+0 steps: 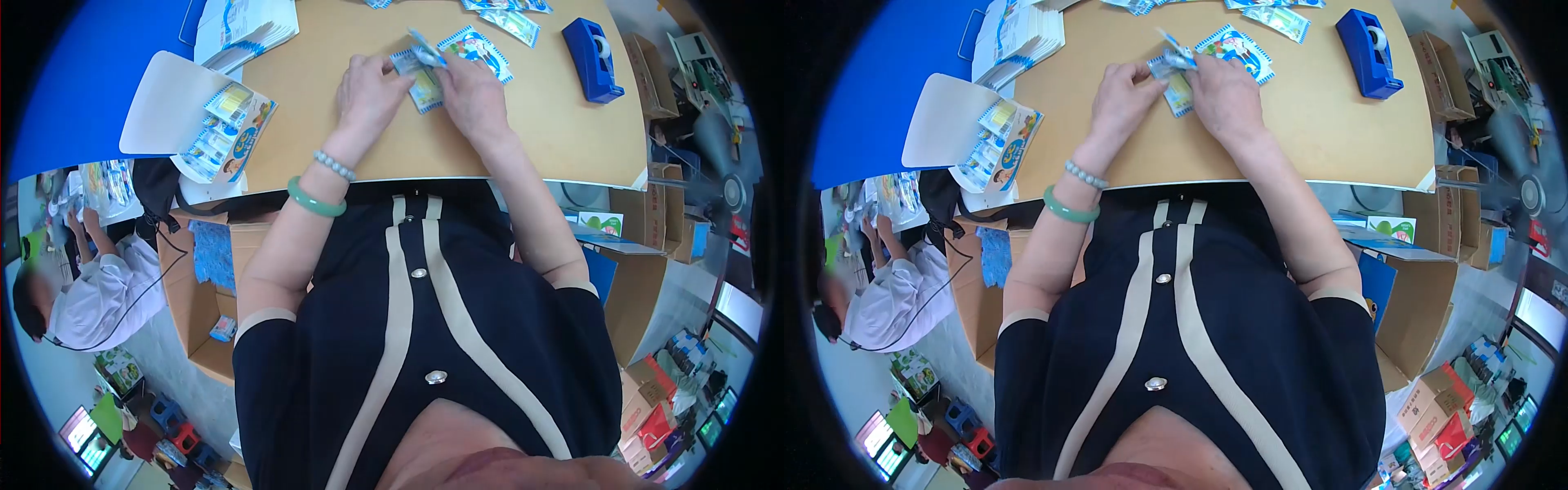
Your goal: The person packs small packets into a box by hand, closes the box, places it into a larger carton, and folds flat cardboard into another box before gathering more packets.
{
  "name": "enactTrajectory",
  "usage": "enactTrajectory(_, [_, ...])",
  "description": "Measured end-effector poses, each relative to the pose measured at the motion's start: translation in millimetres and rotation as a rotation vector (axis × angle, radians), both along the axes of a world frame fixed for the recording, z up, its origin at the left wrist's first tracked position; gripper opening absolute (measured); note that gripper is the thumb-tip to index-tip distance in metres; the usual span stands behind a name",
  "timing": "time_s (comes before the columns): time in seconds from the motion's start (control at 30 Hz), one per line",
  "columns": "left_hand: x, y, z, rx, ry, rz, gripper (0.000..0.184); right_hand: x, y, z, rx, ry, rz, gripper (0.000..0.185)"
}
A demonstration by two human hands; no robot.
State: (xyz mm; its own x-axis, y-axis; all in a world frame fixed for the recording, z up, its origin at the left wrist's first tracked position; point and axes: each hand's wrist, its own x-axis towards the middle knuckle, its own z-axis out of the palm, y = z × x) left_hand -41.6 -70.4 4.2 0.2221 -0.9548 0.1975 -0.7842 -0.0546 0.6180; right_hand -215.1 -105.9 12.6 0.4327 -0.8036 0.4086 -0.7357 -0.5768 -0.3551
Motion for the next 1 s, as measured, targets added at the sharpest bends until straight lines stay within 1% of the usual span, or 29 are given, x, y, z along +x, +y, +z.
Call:
enactTrajectory(0.07, [-3,-14,-4,0.075,0.189,0.023,0.04,-4,-8,20,0.362,-0.099,-0.051,0.033])
enactTrajectory(0.1, [-8,-16,-4,0.078,0.188,0.016,0.04,-6,-10,24,0.544,-0.15,-0.078,0.035])
enactTrajectory(0.2, [-25,-25,-2,0.112,0.492,0.027,0.042,-5,-6,19,0.472,-0.16,-0.074,0.039])
enactTrajectory(0.23, [-28,-26,0,0.113,0.491,0.02,0.042,-6,-5,16,0.433,-0.163,-0.066,0.041])
enactTrajectory(0.27, [-31,-27,1,0.088,0.593,0.055,0.04,-8,-6,9,0.431,-0.166,-0.072,0.041])
enactTrajectory(0.33, [-35,-26,5,0.039,0.794,0.129,0.037,-10,-11,-11,0.295,-0.335,-0.135,0.04])
enactTrajectory(0.37, [-33,-25,6,0.038,0.79,0.127,0.037,-12,-14,-16,0.225,-0.419,-0.163,0.04])
enactTrajectory(0.4, [-25,-21,7,0.051,0.914,0.123,0.035,-14,-14,-13,0.227,-0.424,-0.164,0.04])
enactTrajectory(0.47, [-9,-12,9,0.082,1.16,0.114,0.032,-21,-12,2,0.429,-0.478,-0.222,0.041])
enactTrajectory(0.5, [-4,-5,13,0.086,1.155,0.117,0.032,-24,-10,6,0.532,-0.503,-0.248,0.041])
enactTrajectory(0.6, [8,16,31,0.271,0.934,0.189,0.029,-28,-8,4,0.552,-0.507,-0.214,0.041])
enactTrajectory(0.67, [9,22,30,0.259,0.941,0.199,0.027,-22,-5,3,0.562,-0.506,-0.186,0.042])
enactTrajectory(0.77, [6,25,28,0.241,0.964,0.193,0.024,-9,6,3,0.093,-0.447,0.004,0.033])
enactTrajectory(0.8, [5,25,29,0.254,1.051,0.163,0.022,-2,15,4,0.093,-0.445,0.003,0.033])
enactTrajectory(0.87, [3,22,32,0.277,1.226,0.093,0.018,14,32,8,0.083,-0.231,0.145,0.028])
enactTrajectory(0.9, [0,21,32,0.275,1.228,0.089,0.018,17,34,5,0.079,-0.228,0.144,0.028])
enactTrajectory(1.0, [-6,22,27,0.212,1.13,0.162,0.018,24,40,-4,0.151,-0.377,0.188,0.032])
